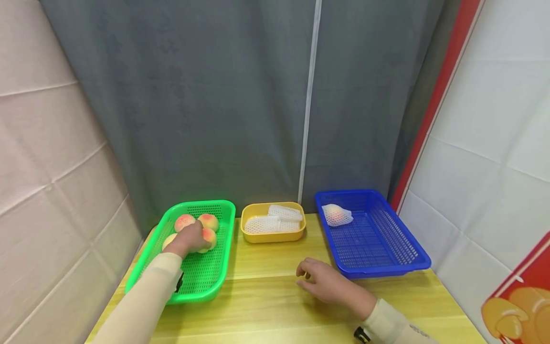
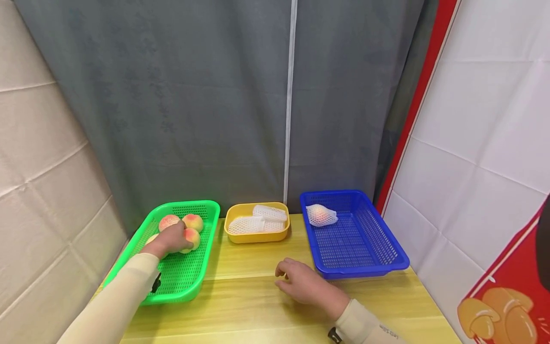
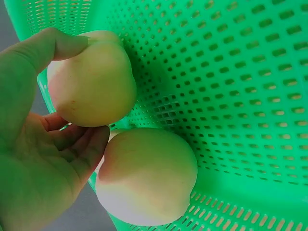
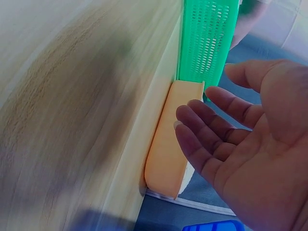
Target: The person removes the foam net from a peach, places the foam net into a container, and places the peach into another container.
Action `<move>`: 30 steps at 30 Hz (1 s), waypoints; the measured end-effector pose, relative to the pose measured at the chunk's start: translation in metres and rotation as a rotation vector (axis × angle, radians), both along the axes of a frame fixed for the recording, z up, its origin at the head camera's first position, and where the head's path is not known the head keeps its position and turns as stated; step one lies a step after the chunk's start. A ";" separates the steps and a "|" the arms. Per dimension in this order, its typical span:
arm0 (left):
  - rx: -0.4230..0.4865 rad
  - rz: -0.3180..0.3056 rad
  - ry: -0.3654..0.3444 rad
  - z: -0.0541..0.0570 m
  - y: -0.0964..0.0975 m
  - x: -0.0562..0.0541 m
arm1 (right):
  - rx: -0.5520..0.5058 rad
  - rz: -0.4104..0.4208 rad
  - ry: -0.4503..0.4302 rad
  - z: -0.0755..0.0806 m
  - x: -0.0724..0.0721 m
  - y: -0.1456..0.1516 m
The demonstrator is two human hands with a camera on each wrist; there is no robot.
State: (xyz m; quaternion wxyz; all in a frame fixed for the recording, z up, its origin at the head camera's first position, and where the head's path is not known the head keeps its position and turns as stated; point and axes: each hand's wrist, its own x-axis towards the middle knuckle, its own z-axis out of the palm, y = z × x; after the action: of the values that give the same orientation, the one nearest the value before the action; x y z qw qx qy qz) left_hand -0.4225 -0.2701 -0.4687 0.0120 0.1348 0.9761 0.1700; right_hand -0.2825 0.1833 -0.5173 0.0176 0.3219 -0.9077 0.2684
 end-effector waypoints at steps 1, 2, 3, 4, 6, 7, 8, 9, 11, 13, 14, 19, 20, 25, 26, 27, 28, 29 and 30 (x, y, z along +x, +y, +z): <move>-0.008 0.005 0.004 -0.001 0.000 0.000 | -0.003 0.002 -0.001 0.000 0.000 0.000; -0.012 0.008 0.010 -0.002 0.000 0.000 | -0.004 0.003 -0.003 0.001 0.001 -0.001; -0.013 0.012 0.013 -0.002 0.001 0.000 | -0.005 0.005 -0.006 0.001 0.001 -0.001; -0.012 0.015 0.017 -0.002 0.001 0.000 | -0.008 0.007 -0.010 0.001 0.002 -0.001; -0.017 0.017 0.032 -0.002 0.001 0.000 | -0.012 0.011 -0.020 0.002 0.003 -0.001; -0.025 0.014 0.039 -0.001 0.001 0.001 | -0.014 0.014 -0.024 0.003 0.003 -0.002; -0.032 0.001 0.053 -0.001 0.001 0.001 | -0.015 0.016 -0.027 0.003 0.004 -0.002; -0.044 -0.002 0.061 0.000 0.001 0.002 | -0.017 0.018 -0.029 0.003 0.004 -0.002; -0.066 -0.016 0.082 0.002 0.001 0.003 | -0.018 0.022 -0.031 0.003 0.004 -0.002; -0.076 -0.032 0.086 0.004 0.002 0.006 | -0.014 0.022 -0.029 0.003 0.004 -0.002; -0.079 -0.037 0.089 0.004 0.002 0.006 | -0.012 0.022 -0.029 0.003 0.004 -0.002; -0.069 -0.038 0.068 0.001 0.000 0.005 | -0.007 0.020 -0.043 0.004 0.006 -0.003; -0.067 -0.037 0.066 0.000 -0.001 0.005 | -0.006 0.019 -0.047 0.004 0.006 -0.003; -0.076 -0.048 0.081 0.000 -0.002 0.004 | -0.004 0.017 -0.058 0.005 0.007 -0.003; -0.071 -0.056 0.090 0.002 -0.002 0.004 | -0.005 0.016 -0.058 0.006 0.006 -0.003; -0.062 -0.057 0.100 0.003 -0.001 0.005 | -0.006 0.015 -0.056 0.006 0.006 -0.003; -0.048 -0.063 0.108 0.005 0.000 0.006 | -0.008 0.014 -0.053 0.006 0.006 -0.003; -0.026 -0.061 0.112 0.007 0.001 0.008 | -0.010 0.012 -0.052 0.006 0.006 -0.003; -0.002 -0.061 0.114 0.009 0.003 0.010 | -0.010 0.010 -0.047 0.006 0.005 -0.002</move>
State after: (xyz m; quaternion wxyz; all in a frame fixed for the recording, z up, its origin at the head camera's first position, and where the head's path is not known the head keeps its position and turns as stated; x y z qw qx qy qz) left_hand -0.4129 -0.2668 -0.4601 -0.0385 0.1739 0.9708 0.1606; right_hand -0.2775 0.1808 -0.5108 -0.0035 0.3200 -0.9049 0.2806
